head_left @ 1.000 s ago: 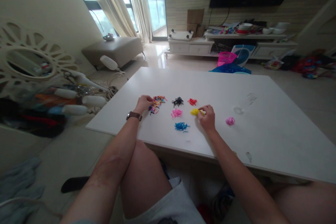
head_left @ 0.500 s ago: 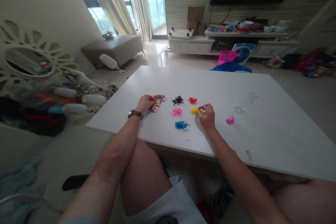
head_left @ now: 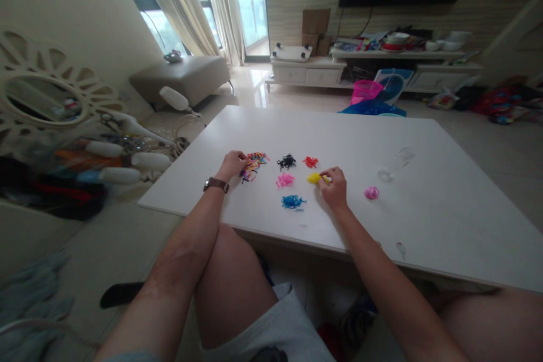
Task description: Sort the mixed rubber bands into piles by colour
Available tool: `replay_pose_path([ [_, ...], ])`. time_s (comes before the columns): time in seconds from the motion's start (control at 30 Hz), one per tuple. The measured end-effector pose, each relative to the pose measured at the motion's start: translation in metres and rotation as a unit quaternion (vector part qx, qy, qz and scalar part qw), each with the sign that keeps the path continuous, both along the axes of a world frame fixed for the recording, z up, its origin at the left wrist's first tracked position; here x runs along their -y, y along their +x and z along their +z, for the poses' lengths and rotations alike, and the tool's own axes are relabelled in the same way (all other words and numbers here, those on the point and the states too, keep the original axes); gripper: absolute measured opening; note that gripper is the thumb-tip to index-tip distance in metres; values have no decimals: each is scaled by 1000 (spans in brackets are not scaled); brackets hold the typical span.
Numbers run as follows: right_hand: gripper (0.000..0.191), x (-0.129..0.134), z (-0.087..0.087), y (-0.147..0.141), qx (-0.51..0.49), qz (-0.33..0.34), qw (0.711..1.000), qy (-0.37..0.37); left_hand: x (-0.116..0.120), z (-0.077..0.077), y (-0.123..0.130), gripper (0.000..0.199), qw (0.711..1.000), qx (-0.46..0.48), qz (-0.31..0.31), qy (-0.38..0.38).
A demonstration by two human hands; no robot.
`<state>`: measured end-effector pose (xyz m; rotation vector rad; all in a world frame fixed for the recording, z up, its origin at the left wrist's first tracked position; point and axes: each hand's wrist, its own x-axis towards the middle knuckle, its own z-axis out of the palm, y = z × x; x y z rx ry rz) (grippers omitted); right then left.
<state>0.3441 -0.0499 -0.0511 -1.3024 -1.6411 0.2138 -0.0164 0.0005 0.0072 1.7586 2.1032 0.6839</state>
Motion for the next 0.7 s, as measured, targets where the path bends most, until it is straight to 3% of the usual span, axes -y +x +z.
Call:
replay_pose_path([
  [0.33,12,1,2,-1,-1,1,1000,-1,7,6,4,22,986,36,-164,-18],
  [0.7,11,0,1,-1,-4,6,1000,-3,4,0,10,15,980,31,-189,-46],
])
